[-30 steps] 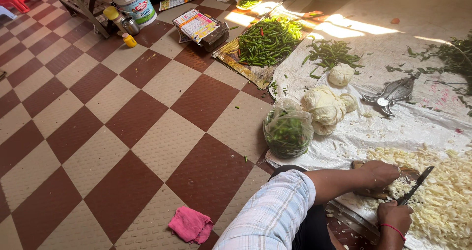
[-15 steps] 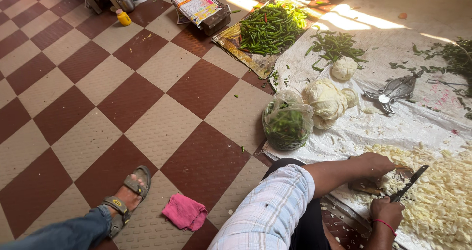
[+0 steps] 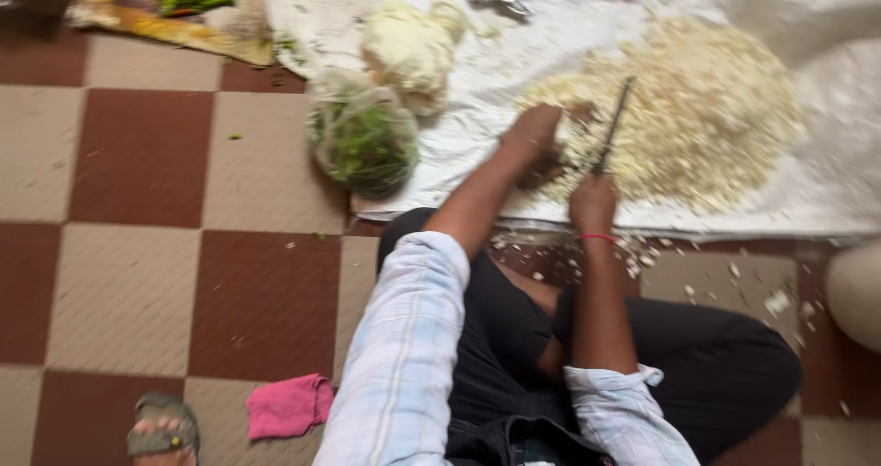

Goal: The person sits on the floor and uses a knife to chop cabbage on a wooden board placed on a white cloth. They repeatedly slice the cabbage into small pieces, which accumulate on the cloth. The person occasionally adjusts the cabbage pieces to continue chopping.

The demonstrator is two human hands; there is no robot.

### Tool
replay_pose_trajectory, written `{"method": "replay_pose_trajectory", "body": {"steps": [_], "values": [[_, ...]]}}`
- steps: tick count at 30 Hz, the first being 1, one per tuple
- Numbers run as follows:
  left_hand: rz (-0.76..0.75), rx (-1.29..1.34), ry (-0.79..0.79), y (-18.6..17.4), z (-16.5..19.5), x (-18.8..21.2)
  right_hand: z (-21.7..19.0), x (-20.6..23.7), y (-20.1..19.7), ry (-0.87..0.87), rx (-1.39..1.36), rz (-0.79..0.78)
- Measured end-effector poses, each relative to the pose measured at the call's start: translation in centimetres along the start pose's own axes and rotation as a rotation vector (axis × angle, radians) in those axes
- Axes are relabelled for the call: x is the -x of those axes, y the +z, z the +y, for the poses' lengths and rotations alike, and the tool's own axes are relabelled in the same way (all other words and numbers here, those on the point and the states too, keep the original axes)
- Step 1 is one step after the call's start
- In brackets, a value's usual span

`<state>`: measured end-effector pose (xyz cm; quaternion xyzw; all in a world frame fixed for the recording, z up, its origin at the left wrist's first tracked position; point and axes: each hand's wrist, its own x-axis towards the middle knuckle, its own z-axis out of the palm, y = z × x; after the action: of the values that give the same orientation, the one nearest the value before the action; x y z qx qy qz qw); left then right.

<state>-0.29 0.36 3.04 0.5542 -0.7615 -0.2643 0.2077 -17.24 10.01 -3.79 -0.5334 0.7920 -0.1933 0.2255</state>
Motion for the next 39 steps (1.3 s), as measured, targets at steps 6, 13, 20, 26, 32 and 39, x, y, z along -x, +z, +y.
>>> {"method": "replay_pose_trajectory", "body": {"steps": [6, 13, 20, 26, 32, 39], "values": [[-0.153, -0.102, -0.066, -1.3, 0.9, -0.3, -2.8, 3.0, 2.5, -0.011, 0.198, -0.023], [-0.038, -0.039, 0.009, -0.4, -0.2, -0.6, -1.0, 0.8, 0.2, 0.009, 0.134, 0.083], [-0.148, -0.059, -0.071, -3.9, 0.8, -0.4, -4.9, 2.8, -2.2, -0.104, 0.077, -0.042], [-0.095, -0.009, -0.074, -3.3, 0.0, -1.1, -4.7, 2.7, 0.3, -0.112, 0.157, -0.104], [-0.149, -0.09, -0.031, -2.5, 0.5, -0.9, -4.2, 1.4, 1.1, -0.068, 0.224, -0.117], [-0.111, 0.003, -0.071, -4.3, 0.6, -0.2, -4.0, 2.5, -0.8, -0.102, 0.195, -0.074]]}}
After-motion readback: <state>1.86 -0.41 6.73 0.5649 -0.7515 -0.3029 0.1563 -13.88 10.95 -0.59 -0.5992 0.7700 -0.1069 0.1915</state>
